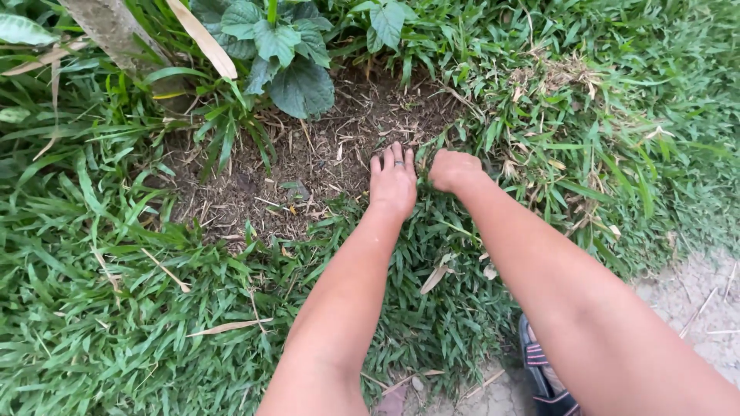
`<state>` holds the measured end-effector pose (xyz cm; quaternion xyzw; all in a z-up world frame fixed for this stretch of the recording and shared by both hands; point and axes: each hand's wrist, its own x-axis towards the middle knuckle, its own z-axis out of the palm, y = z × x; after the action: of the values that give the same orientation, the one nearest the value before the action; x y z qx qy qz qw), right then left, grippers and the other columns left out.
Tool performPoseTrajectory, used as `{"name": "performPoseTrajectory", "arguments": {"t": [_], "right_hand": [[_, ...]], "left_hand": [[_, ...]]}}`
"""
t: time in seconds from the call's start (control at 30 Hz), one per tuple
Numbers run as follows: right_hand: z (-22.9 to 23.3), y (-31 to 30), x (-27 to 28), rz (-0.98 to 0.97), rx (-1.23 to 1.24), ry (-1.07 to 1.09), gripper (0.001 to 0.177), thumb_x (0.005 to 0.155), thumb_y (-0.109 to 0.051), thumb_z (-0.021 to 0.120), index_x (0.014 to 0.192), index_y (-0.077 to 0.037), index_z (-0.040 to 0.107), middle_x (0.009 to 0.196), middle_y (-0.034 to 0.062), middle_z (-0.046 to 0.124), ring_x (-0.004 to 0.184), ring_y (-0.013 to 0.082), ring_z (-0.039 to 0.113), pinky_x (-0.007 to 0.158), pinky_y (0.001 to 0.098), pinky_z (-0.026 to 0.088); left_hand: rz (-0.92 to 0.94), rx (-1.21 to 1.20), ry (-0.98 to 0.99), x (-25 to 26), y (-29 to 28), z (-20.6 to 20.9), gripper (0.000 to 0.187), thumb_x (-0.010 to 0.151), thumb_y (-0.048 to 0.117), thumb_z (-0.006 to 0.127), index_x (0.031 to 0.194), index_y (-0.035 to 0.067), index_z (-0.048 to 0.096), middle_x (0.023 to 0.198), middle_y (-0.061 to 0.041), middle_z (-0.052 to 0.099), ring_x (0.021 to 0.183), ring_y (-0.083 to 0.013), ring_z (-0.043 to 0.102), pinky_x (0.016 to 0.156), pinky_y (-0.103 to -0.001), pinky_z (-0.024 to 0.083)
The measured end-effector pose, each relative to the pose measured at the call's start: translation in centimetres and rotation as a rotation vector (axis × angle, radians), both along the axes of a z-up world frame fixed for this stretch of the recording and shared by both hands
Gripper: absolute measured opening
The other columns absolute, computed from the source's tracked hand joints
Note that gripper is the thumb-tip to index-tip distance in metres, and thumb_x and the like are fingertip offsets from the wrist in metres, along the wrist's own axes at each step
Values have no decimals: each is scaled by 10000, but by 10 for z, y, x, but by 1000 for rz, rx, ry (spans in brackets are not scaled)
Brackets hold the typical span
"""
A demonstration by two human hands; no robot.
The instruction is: Remove weeds and grass from the soil by hand in a garden area.
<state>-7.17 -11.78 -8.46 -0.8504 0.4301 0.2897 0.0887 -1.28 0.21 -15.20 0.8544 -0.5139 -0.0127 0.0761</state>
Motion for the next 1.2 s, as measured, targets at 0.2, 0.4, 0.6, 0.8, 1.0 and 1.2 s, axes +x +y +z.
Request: {"name": "performPoseTrajectory", "arguments": {"t": [0.2, 0.4, 0.6, 0.8, 1.0, 1.2], "right_hand": [[-26, 10, -21, -20, -75, -184, 373, 980, -222, 500, 1295, -40, 583, 1272, 239, 667, 1181, 390, 652, 995, 494, 512], [-28, 24, -28, -169, -10, -399, 381, 1000, -303, 486, 1244, -45, 623, 1227, 269, 676, 1178, 430, 640, 1014, 528, 492], [0, 12, -17, -123, 38, -338, 452, 1024, -380, 460, 1150, -38, 726, 1239, 271, 677, 1178, 440, 643, 1019, 519, 506], [-28, 2, -20, -160, 35, -318, 463, 1006, -409, 491, 1143, -40, 736, 1234, 266, 672, 1160, 445, 645, 997, 513, 515], [-49, 43, -87, -145, -62, -519, 432, 1033, -378, 477, 1079, -65, 772, 1109, 271, 735, 1056, 444, 707, 978, 522, 543], [58, -22, -118, -79, -110, -520, 473, 1100, -390, 421, 1031, 0, 680, 915, 230, 724, 773, 333, 716, 757, 495, 609]], "left_hand": [[-13, 186, 130, -2, -3, 13, 663, 945, 155, 447, 1581, 48, 295, 1649, -214, 239, 1484, -360, 275, 1184, -627, 168], [44, 206, 84, 2, -7, 7, 650, 963, 197, 455, 1580, 55, 306, 1655, -196, 254, 1489, -366, 291, 1202, -623, 165], [-1, 113, 20, -3, -6, -4, 673, 962, 218, 490, 1592, 32, 339, 1656, -231, 285, 1503, -376, 309, 1213, -560, 211], [-9, 152, 70, -1, -7, -8, 695, 941, 221, 490, 1587, 61, 287, 1657, -212, 241, 1499, -365, 267, 1216, -562, 178], [2, 88, 105, -14, -11, -17, 634, 1018, 226, 451, 1611, 52, 309, 1683, -218, 263, 1532, -372, 287, 1251, -556, 147], [-10, 328, 132, -30, 22, 54, 657, 996, 176, 431, 1615, 118, 219, 1690, -155, 168, 1553, -351, 169, 1250, -598, 94]]}}
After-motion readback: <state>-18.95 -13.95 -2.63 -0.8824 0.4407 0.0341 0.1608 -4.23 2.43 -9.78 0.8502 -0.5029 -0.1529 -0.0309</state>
